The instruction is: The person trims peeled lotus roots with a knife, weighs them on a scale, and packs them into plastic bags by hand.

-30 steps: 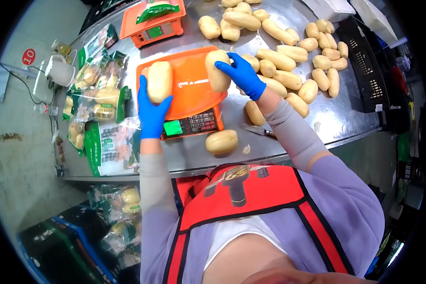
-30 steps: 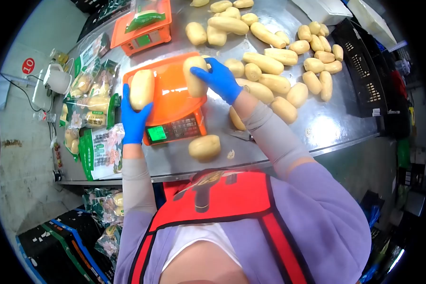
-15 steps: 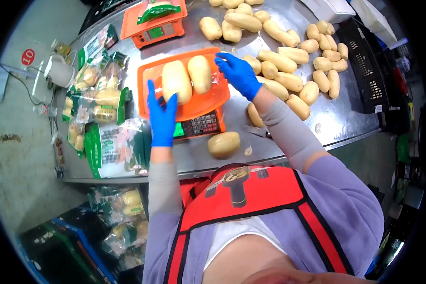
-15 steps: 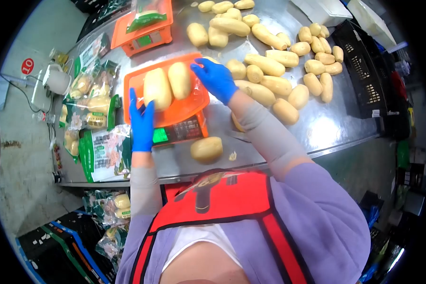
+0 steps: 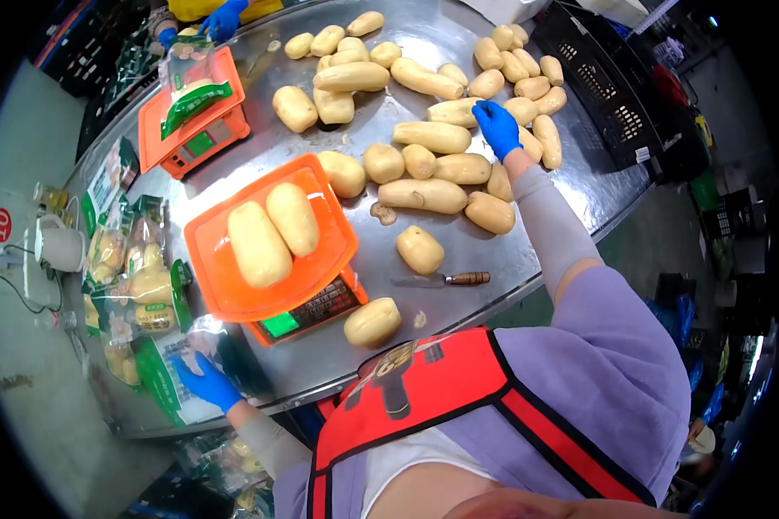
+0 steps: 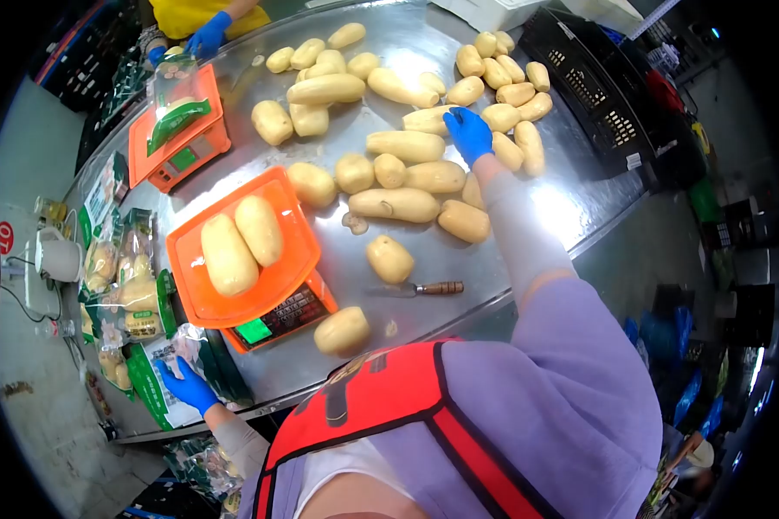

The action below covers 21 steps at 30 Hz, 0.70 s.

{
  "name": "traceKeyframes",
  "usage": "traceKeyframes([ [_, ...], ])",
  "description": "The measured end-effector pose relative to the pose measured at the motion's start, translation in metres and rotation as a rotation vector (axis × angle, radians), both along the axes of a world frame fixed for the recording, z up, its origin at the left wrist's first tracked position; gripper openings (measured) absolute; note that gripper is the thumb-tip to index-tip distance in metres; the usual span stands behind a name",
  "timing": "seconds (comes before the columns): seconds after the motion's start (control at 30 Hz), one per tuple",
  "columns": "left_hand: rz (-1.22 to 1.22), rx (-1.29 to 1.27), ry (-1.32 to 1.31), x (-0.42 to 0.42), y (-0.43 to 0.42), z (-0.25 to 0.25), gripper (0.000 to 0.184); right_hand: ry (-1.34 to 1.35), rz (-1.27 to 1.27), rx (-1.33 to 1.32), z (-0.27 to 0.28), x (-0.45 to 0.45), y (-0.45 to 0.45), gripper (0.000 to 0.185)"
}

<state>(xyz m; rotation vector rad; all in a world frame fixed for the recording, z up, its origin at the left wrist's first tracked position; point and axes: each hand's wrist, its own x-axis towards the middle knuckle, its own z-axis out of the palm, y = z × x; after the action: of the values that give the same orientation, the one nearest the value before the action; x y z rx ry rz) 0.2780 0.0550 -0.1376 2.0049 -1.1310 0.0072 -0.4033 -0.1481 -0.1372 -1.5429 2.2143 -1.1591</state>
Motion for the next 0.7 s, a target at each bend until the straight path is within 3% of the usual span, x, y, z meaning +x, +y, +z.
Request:
traceKeyframes([
  [0.03,-0.005,0.005,0.002,0.0,0.004,-0.004,0.048,0.027,-0.007,0.049,-0.002,-0.006,-0.007,0.046],
  [0.1,-0.022,0.317,-0.266,0.001,0.014,-0.012,0.048,0.054,-0.014,0.103,-0.005,-0.015,-0.023,0.052],
  [0.13,-0.083,0.356,-0.278,0.004,0.016,-0.019,0.047,0.142,-0.021,0.145,-0.004,-0.013,-0.034,0.058],
  [0.2,-0.064,0.313,-0.241,0.005,0.023,-0.032,0.046,0.233,-0.02,0.218,-0.007,-0.005,-0.049,0.071],
  [0.33,-0.021,0.305,-0.252,-0.003,0.023,-0.028,0.045,0.48,-0.061,0.435,0.0,0.037,-0.082,0.072],
  [0.37,-0.013,0.321,-0.257,-0.005,0.022,-0.027,0.045,0.479,-0.063,0.444,-0.003,0.038,-0.084,0.072],
  [0.43,-0.018,0.32,-0.242,-0.001,0.023,-0.031,0.045,0.432,0.238,0.373,-0.003,0.042,-0.083,0.07],
  [0.47,-0.02,0.314,-0.228,-0.001,0.022,-0.031,0.045,0.155,0.34,0.415,-0.007,0.049,-0.083,0.063],
  [0.5,-0.027,0.322,-0.232,-0.002,0.021,-0.029,0.045,0.173,0.485,0.308,-0.01,0.056,-0.083,0.055],
  [0.57,0.0,0.369,-0.246,-0.01,0.019,-0.021,0.043,0.096,0.539,0.107,-0.008,0.068,-0.084,0.048],
  [0.63,-0.026,0.318,-0.179,-0.002,0.023,-0.031,0.046,0.215,0.265,-0.2,-0.001,0.065,-0.092,0.046],
  [0.7,-0.042,0.266,-0.11,0.004,0.027,-0.034,0.049,0.227,-0.05,-0.426,-0.014,0.027,-0.112,0.057],
])
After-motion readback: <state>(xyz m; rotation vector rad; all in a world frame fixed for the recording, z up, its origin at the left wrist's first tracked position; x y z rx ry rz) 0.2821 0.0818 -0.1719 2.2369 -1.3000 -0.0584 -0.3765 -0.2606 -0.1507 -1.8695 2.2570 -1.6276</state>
